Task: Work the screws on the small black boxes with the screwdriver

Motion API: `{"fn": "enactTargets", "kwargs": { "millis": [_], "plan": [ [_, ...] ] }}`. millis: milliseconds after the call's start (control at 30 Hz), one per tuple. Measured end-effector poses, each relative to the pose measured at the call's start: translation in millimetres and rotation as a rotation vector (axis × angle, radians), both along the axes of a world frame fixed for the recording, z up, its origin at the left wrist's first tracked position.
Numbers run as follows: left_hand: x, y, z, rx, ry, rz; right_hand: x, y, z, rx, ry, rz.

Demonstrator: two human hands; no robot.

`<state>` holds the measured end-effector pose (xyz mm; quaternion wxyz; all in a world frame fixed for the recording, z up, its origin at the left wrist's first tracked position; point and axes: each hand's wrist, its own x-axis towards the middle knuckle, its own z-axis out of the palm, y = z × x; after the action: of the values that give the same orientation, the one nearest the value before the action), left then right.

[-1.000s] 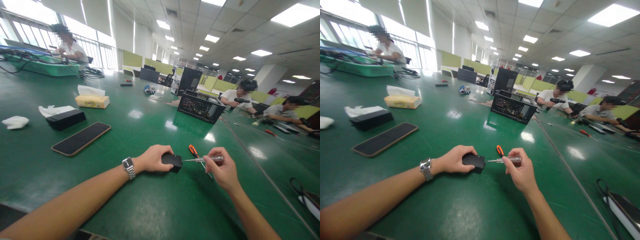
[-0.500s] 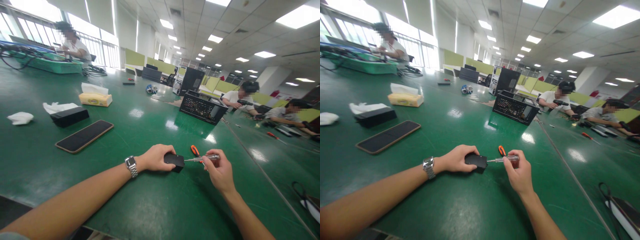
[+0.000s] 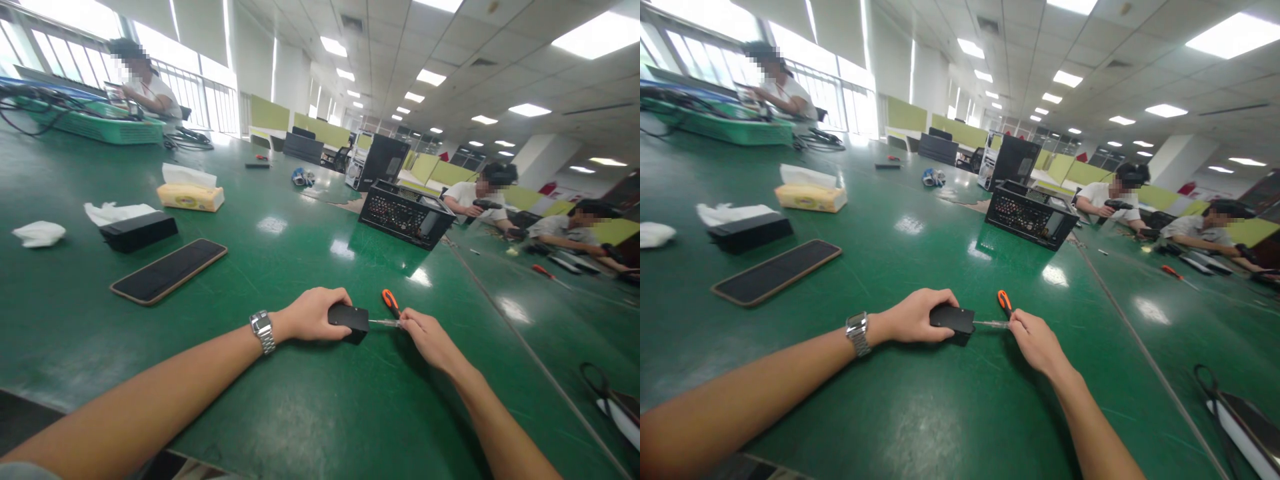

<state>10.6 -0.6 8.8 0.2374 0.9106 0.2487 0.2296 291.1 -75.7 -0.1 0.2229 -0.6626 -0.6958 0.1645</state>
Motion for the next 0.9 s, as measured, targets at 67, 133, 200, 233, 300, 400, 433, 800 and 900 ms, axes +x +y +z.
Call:
{"fn": "enactTargets", "kwargs": {
  "millis": [67, 133, 200, 233, 300, 400, 433, 800, 900],
  "plan": [
    [0, 0, 0.4, -0.001, 0.006, 0.001, 3, 1, -1.3, 0.010, -0.015, -0.008],
    [-1, 0, 1.0, 0.000, 0.009, 0.001, 7, 2, -2.6, 0.024, -0.024, -0.009],
    [-1, -1, 1.4, 0.001, 0.014, -0.002, 9, 2, -3.4, 0.039, -0.024, 0.008],
    [-1, -1, 1.5, 0.000, 0.015, -0.003, 9, 3, -3.6, 0.046, -0.022, 0.025],
    [-1, -1, 1.5, 0.000, 0.017, -0.006, 6, 2, -3.5, 0.063, -0.015, 0.063],
    [0, 0, 0.5, -0.001, 0.009, -0.009, -5, 0, -2.0, 0.096, -0.006, 0.101],
    [0, 0, 0.1, -0.003, 0.006, -0.012, -9, -1, -1.4, 0.106, -0.003, 0.107],
    [0, 0, -0.9, 0.009, -0.005, -0.006, -4, -3, 1.6, 0.141, 0.001, 0.072],
    [0, 0, -2.1, 0.017, -0.010, 0.004, -18, -8, 2.4, 0.120, 0.000, 0.122]
  ]
}}
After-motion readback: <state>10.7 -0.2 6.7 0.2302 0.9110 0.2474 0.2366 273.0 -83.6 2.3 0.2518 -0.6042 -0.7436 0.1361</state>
